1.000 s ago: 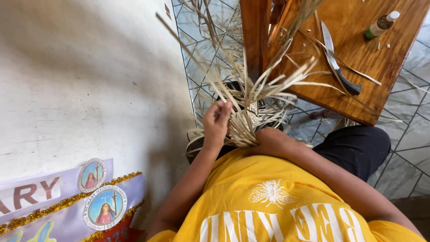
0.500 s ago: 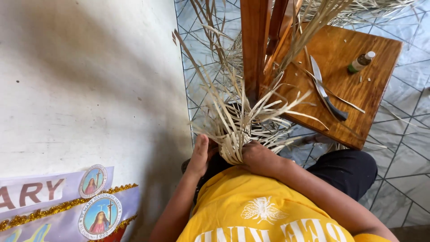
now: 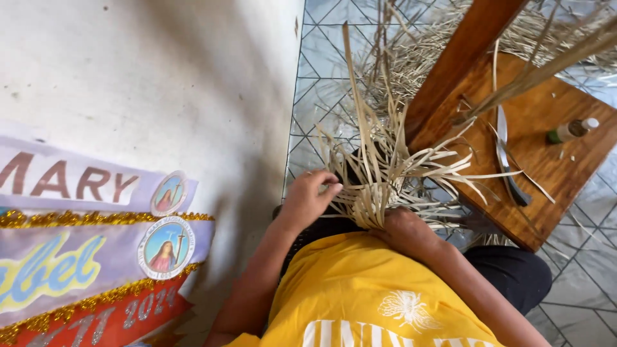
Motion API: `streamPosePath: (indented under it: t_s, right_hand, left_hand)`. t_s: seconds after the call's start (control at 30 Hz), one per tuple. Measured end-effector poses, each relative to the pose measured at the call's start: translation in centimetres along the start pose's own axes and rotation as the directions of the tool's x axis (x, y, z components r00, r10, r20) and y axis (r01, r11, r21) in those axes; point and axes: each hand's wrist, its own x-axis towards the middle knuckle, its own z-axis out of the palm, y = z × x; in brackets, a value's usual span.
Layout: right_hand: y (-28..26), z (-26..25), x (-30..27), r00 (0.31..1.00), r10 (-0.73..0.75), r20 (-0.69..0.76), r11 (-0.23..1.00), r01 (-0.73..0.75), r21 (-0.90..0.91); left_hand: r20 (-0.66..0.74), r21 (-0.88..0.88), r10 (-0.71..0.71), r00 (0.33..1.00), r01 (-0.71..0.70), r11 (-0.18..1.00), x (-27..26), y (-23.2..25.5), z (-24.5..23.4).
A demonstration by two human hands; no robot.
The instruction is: The person is weaving dried plant fibers to create a structured object, using a knife to trim the ends.
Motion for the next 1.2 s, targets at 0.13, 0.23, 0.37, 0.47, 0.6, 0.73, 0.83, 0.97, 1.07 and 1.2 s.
streamPosePath:
  t_s: [0.13,0.23,0.37,0.47,0.6,0.73,0.83,0.97,1.07,1.2]
  right_hand:
    - [0.3,0.2,0.2,1.000,-0.011,0.002,0.998,0.011,-0.062]
    - [0.5,0.5,0.1,1.000,0.002,-0.014,0.998,-0.003,-0.069]
    - [0.5,0.4,0.3,1.000,-0.020,-0.007,0.997,0.020,-0.074]
    - [-0.5,0.1,0.3,0.998,-0.031,-0.050,0.992,0.024,-0.120]
    - [-0.2,0.3,0.4,0.989,-0.116,-0.088,0.979,0.099,-0.178]
    - [2.4,3.5,0.7,0.976,-0.188,-0.106,0.929,0.142,-0.342]
    - [3.3,5.2,0.9,0.969,-0.208,-0.134,0.910,0.142,-0.390]
    - [3.5,4.9,0.5,0.966,-0.195,-0.171,0.904,0.110,-0.414]
    - [4.7,4.7,0.3,0.964,-0.168,-0.208,0.921,0.077,-0.383]
    - [5.9,4.8,-1.1,0.949,-0.110,-0.295,0.962,0.027,-0.272]
  left_hand:
    - [0.089,-0.151,-0.001,0.996,0.014,0.988,-0.2,2.9,-1.5]
    - [0.102,-0.229,0.040,0.994,-0.016,0.973,-0.2,3.0,-1.7]
    - [0.086,-0.344,0.089,0.992,-0.054,0.937,0.0,2.7,-1.4]
    - [0.092,-0.438,0.147,0.985,-0.092,0.894,0.3,2.2,-0.8]
    - [0.212,-0.448,0.172,0.962,-0.060,0.892,1.3,3.6,-0.5]
    - [0.268,-0.381,0.115,0.957,-0.004,0.924,1.8,6.1,0.3]
    - [0.275,-0.460,0.015,0.961,0.118,0.880,2.1,5.4,2.6]
    - [0.269,-0.432,-0.166,0.949,0.273,0.860,2.3,5.9,4.6]
    - [0.302,-0.433,-0.236,0.924,0.353,0.829,2.2,3.6,6.7]
    - [0.354,-0.569,-0.285,0.891,0.447,0.690,1.4,4.2,7.0]
